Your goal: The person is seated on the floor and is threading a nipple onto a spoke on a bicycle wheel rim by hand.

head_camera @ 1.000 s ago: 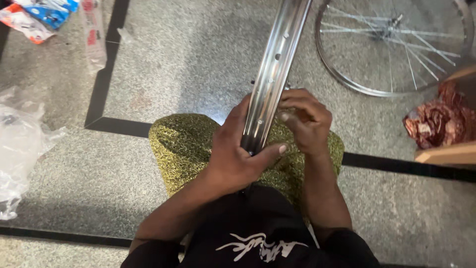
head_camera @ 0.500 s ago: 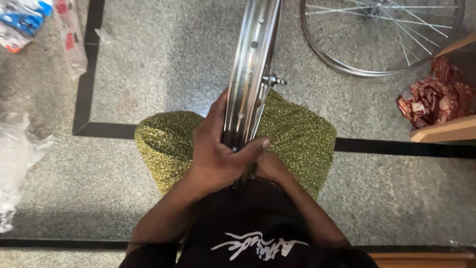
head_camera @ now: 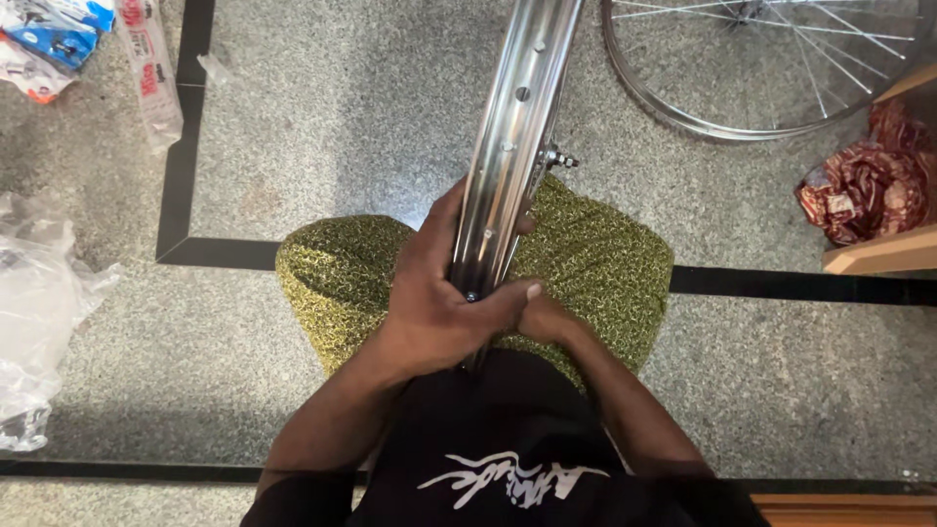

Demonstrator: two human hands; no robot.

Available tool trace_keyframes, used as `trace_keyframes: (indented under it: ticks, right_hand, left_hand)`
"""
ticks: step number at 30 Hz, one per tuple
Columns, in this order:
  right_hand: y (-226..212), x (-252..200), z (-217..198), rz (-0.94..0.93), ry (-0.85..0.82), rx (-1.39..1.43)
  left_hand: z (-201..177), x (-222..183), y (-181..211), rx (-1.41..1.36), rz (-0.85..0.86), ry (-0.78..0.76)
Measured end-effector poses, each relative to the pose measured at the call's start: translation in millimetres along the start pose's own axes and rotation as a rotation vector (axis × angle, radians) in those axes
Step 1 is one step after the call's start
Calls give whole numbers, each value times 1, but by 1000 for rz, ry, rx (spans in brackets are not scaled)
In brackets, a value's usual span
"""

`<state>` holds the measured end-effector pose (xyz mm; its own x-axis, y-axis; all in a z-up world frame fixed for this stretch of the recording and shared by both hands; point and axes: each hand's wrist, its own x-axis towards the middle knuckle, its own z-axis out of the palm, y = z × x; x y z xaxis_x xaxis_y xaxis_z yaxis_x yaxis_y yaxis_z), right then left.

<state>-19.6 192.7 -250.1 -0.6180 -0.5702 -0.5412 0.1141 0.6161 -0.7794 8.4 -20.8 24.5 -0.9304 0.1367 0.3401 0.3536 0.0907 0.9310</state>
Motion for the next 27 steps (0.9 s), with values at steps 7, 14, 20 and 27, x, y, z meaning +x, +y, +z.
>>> trace_keyframes:
  ticks: [7, 14, 20, 27]
  right_hand:
    - [11, -5, 18, 52, 5, -100]
    - [17, -3, 6, 22, 126, -141]
    - [-46, -22, -42, 136, 530, 228]
    - [-139, -60, -99, -616, 488, 898]
  left_hand:
    - [11, -35, 16, 198, 44, 102]
    - [12, -19, -2, 256, 63, 164]
    - [3, 4, -1, 253, 12, 187]
    - [-5, 15, 5, 261, -52, 168]
